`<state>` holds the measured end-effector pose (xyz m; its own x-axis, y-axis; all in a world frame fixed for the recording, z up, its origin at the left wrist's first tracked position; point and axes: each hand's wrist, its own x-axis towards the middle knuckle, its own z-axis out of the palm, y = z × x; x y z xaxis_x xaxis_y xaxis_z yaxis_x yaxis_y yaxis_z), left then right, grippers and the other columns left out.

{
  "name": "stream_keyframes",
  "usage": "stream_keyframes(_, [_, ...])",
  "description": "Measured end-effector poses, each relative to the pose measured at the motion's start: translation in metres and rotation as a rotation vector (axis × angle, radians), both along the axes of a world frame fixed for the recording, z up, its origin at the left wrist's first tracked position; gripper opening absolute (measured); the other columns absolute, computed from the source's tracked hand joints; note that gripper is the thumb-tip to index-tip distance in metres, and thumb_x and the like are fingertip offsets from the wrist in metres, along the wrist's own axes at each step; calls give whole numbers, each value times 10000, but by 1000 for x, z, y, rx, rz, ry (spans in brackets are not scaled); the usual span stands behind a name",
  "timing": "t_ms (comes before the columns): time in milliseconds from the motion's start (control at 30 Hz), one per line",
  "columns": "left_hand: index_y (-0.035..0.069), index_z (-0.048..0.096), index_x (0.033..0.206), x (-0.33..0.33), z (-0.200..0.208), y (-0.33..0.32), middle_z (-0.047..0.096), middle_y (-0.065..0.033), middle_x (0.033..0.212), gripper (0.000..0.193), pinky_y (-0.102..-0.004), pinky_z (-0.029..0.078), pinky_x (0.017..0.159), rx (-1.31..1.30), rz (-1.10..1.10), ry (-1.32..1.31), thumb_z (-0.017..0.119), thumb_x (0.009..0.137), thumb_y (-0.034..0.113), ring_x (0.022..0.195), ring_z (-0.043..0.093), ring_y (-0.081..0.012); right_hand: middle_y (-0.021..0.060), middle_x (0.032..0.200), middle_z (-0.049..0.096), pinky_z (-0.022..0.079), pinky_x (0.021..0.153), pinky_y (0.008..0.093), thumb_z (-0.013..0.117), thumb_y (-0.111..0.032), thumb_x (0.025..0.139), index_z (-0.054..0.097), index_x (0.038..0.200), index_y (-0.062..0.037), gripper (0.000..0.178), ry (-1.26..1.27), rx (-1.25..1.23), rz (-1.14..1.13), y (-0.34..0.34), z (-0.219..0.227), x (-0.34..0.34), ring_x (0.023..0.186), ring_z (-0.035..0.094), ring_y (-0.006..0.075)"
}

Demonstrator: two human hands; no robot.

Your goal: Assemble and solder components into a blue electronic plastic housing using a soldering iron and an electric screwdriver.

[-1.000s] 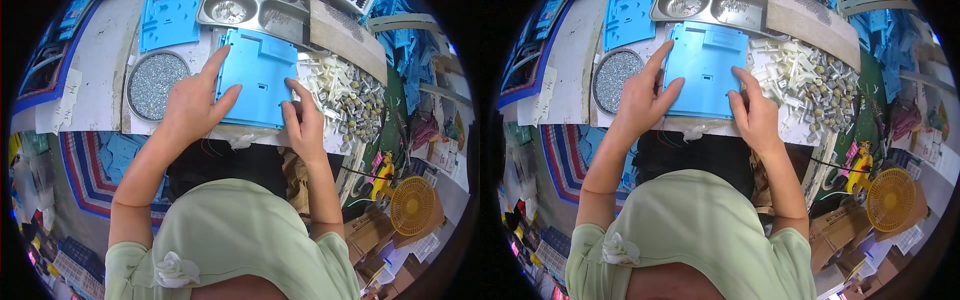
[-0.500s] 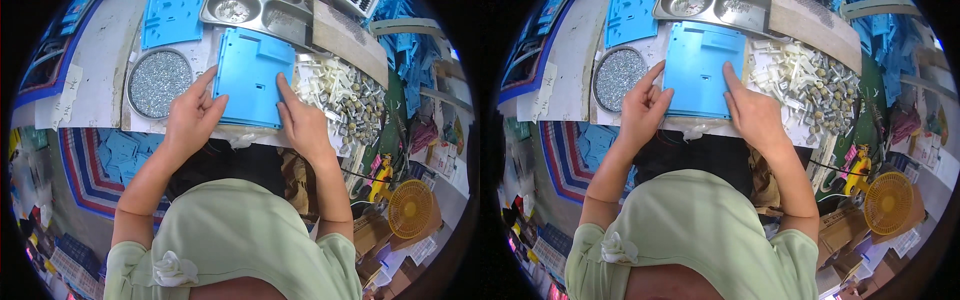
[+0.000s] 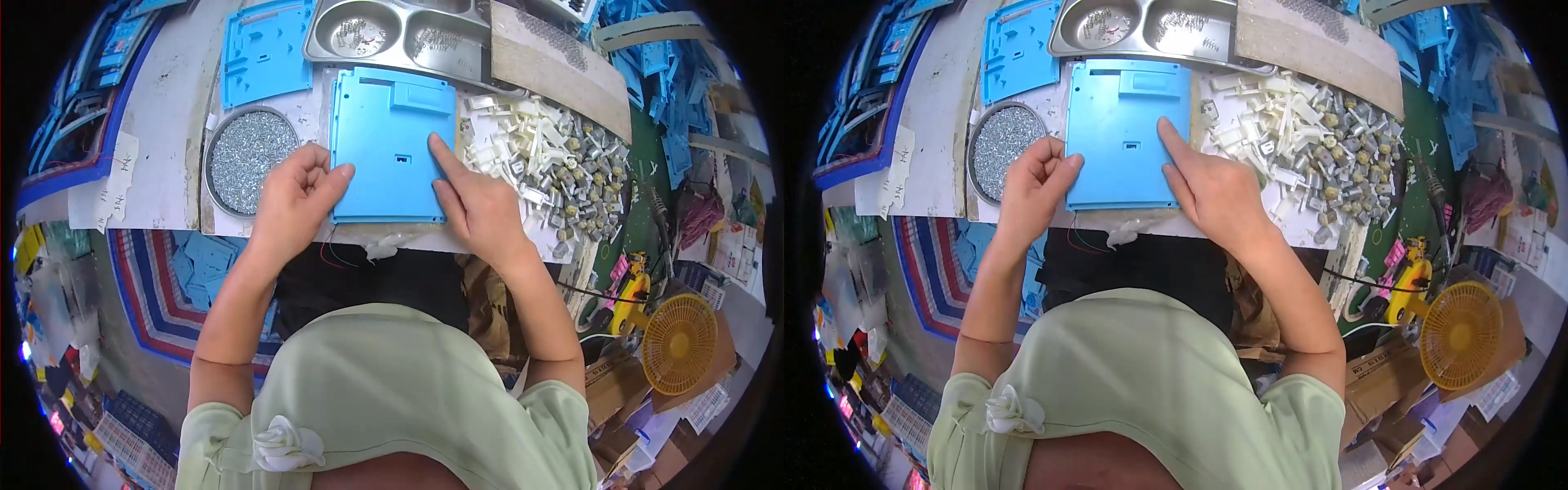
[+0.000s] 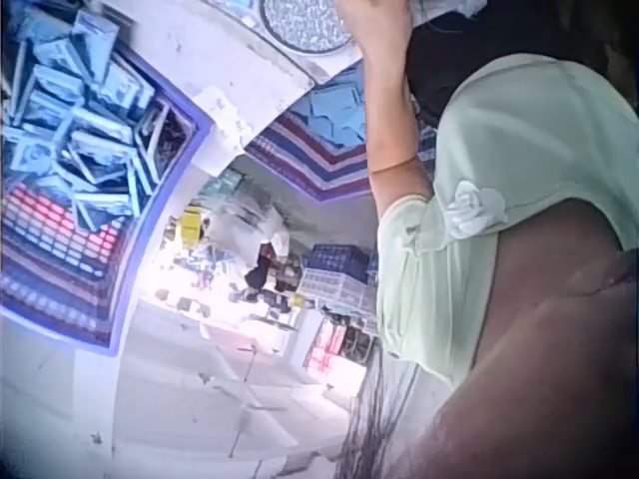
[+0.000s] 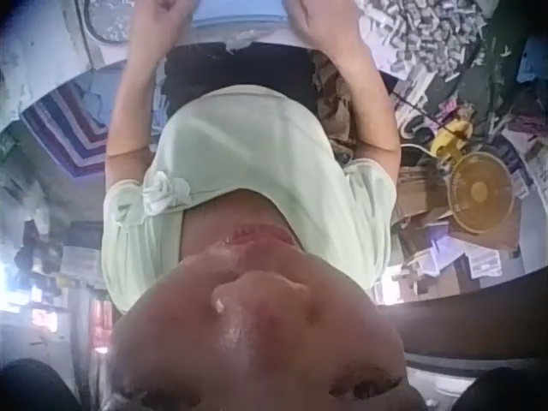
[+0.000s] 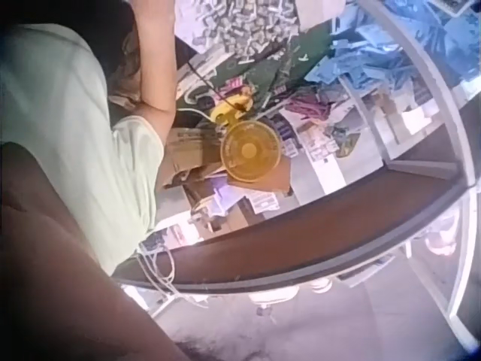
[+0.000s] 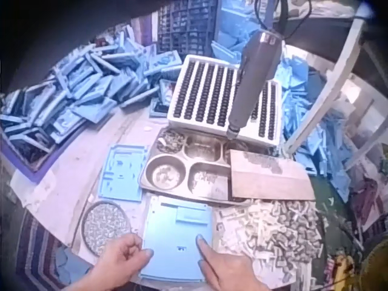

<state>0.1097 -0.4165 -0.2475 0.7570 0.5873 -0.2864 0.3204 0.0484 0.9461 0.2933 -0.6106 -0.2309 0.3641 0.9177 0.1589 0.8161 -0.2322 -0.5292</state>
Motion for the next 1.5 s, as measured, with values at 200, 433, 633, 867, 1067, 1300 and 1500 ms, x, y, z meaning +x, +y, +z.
stream_keyframes(200, [-3,590,1014,-13,7,-26,453,78,673,115,-205,320,551,42,113,-7,680,974,57,615,390,-4,98,770,697,521,538,400,679,-158,937,564,1448,-123,525,-37,87,68,6,-8,3,606,662,279])
stream_keyframes(433, [-46,586,1314,-13,-5,-27,487,36,671,396,-224,345,544,355,109,-43,708,951,53,603,420,-29,98,673,672,514,513,435,642,-203,958,604,1413,-170,458,-36,-22,23,13,2,4,569,661,311])
stream_keyframes(633, [-28,456,1512,-28,5,-17,486,58,681,639,-220,373,560,73,-20,11,711,928,18,611,419,-26,190,716,669,523,584,450,615,-215,981,567,1468,-225,490,-73,-217,-4,12,13,2,614,660,364])
stream_keyframes(867, [69,407,1571,-45,9,-24,398,45,626,773,-211,375,578,80,-115,64,755,881,26,594,354,-41,125,581,620,494,526,438,622,-240,978,576,1445,-156,477,-37,-118,48,10,11,-1,534,639,323])
stream_keyframes(1067, [105,404,1583,-46,6,-19,402,60,591,752,-216,347,565,115,-177,112,723,905,39,574,355,-28,161,616,637,502,540,450,623,-258,976,511,1481,-76,548,-169,-207,70,10,16,-8,544,638,346])
stream_keyframes(1300, [96,636,1347,-41,26,18,581,-39,683,497,-290,449,589,481,-212,-29,766,868,127,599,515,-129,167,611,638,513,559,469,625,-281,969,494,1493,-76,578,-144,-322,86,9,31,-2,561,649,368])
stream_keyframes(1500, [114,739,867,-68,2,71,654,-29,937,112,-441,463,801,1243,-22,236,775,809,202,934,614,-269,140,675,675,523,594,466,679,-281,923,615,1366,-81,491,-212,-497,131,30,59,4,615,671,344])
